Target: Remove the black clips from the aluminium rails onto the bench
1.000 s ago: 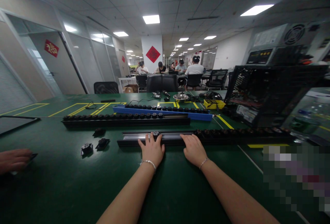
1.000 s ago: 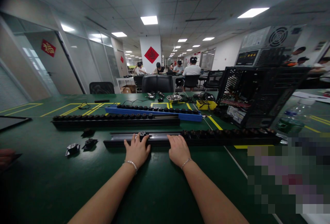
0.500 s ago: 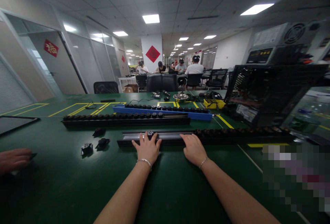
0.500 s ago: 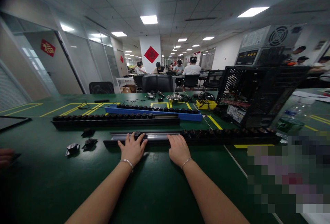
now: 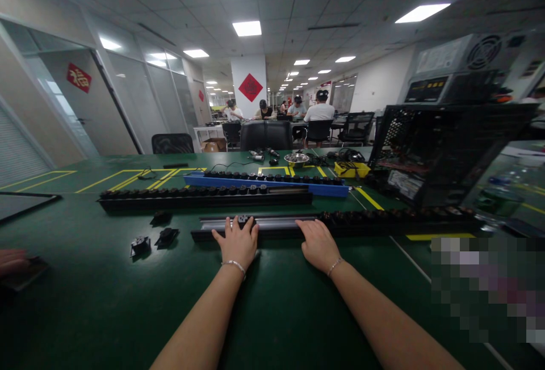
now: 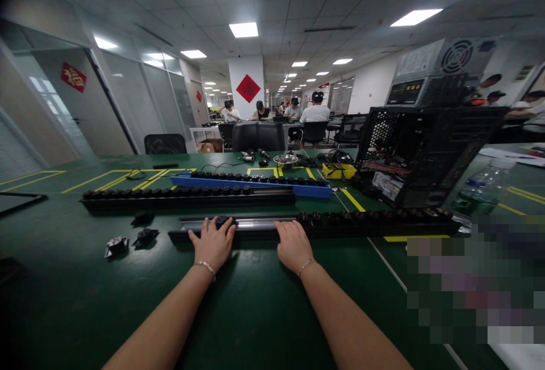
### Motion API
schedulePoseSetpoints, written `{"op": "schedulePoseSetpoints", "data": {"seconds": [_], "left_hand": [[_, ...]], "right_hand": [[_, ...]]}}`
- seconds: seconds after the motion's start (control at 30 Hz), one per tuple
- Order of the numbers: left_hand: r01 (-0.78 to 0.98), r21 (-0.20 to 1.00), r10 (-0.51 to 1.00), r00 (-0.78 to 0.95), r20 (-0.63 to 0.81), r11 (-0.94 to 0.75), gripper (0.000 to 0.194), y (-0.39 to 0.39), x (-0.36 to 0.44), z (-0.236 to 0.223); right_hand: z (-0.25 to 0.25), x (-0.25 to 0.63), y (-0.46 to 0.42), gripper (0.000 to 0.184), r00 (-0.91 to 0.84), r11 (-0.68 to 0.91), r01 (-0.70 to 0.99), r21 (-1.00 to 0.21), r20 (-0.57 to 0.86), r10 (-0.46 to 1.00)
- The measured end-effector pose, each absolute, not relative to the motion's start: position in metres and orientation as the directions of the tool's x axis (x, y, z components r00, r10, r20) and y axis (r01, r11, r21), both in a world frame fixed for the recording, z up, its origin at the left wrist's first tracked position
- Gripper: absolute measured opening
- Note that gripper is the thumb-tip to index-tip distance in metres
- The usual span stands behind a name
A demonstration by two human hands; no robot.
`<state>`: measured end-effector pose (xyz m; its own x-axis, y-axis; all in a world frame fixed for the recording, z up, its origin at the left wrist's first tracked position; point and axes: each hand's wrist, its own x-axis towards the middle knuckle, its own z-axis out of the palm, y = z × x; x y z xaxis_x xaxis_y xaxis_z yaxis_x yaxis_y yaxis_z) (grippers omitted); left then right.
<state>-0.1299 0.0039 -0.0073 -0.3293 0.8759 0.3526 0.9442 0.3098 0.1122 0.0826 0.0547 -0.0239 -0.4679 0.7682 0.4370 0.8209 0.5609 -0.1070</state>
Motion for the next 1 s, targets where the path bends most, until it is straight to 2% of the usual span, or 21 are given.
{"op": "schedulePoseSetpoints", "data": {"seconds": [0.53,0.73,1.0], "left_hand": [[0.914,0.149,0.843,-0.406,0.353,0.378,0.043,0.003,-0.140,-0.004],[0.905,0.163,0.857,-0.424,0.294,0.392,0.045,0.002,-0.138,-0.003],[0.899,0.179,0.841,-0.437,0.319,0.400,0.046,0.002,-0.144,-0.004]], "right_hand": [[-0.024,0.083,0.055,0.055,-0.469,0.564,0.817,-0.123,0.429,0.772],[-0.022,0.083,0.054,0.056,-0.467,0.566,0.813,-0.138,0.425,0.775],[-0.020,0.082,0.053,0.055,-0.469,0.565,0.815,-0.130,0.425,0.774]]}}
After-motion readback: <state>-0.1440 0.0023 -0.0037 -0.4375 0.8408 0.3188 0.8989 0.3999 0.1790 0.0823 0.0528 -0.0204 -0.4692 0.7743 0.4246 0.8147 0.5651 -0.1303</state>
